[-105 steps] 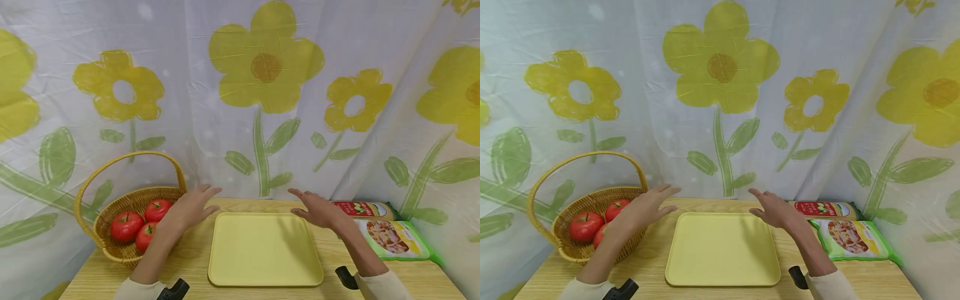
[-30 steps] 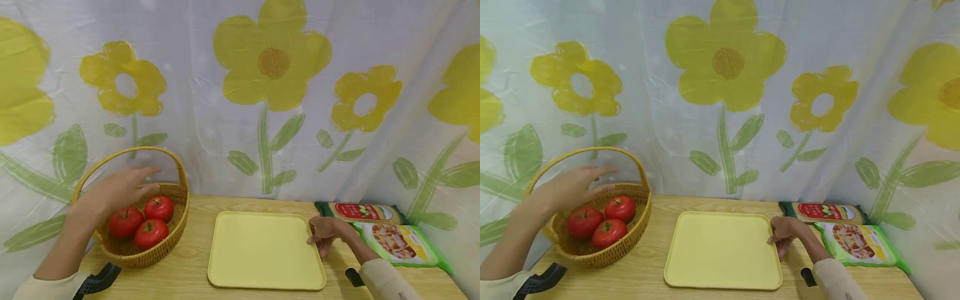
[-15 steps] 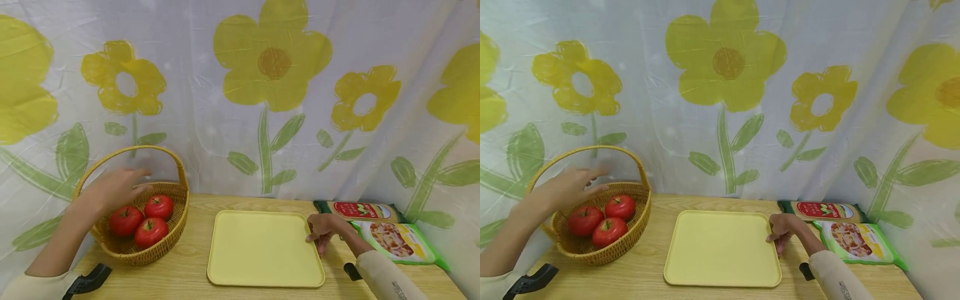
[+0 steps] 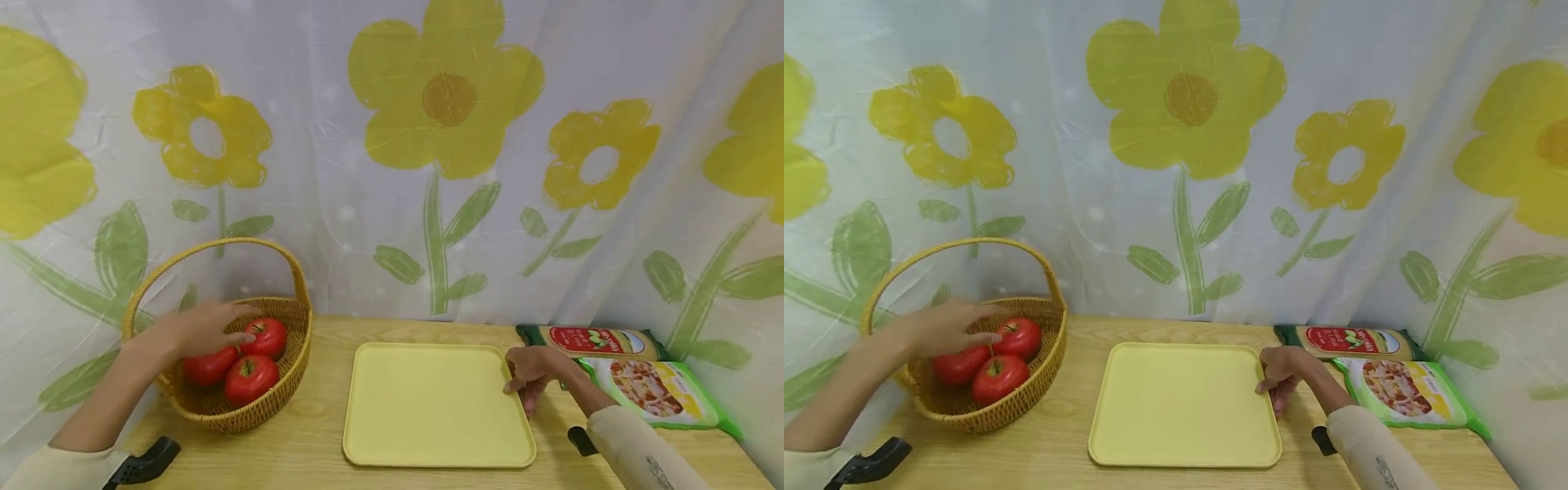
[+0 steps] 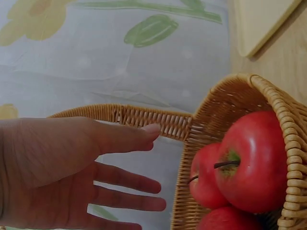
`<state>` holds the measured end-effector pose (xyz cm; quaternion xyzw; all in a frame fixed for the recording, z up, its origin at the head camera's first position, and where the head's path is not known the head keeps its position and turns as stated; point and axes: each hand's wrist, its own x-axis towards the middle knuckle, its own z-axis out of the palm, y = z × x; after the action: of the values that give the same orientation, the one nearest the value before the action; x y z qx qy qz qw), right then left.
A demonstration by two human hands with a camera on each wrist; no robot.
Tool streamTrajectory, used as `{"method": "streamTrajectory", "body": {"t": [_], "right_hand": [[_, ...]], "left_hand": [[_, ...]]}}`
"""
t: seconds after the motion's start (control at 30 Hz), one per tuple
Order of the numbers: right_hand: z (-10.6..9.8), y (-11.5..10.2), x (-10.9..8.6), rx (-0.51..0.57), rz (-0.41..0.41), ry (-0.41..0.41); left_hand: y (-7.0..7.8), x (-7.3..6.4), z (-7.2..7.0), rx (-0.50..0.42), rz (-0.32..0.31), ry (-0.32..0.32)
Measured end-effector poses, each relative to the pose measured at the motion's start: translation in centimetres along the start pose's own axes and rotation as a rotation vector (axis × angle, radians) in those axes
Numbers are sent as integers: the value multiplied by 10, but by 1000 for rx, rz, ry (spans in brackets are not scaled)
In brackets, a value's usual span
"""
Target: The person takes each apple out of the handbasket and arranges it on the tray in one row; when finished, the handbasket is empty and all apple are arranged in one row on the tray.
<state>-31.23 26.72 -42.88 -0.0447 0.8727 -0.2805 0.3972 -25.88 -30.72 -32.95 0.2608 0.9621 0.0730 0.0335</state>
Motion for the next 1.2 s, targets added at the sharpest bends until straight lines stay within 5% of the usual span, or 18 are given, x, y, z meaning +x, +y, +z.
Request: {"method": "streamTrajectory", "body": {"t": [0.37, 0.93, 1.2], "right_hand": [[1, -3, -1, -2, 8, 6], [4, 2, -8, -35, -47, 105], [5, 2, -7, -17, -31, 117]], "left_hand": [[-3, 3, 11, -70, -68, -262], [5, 28, 10, -1, -114, -479], [13, 34, 18, 31, -74, -501]]}}
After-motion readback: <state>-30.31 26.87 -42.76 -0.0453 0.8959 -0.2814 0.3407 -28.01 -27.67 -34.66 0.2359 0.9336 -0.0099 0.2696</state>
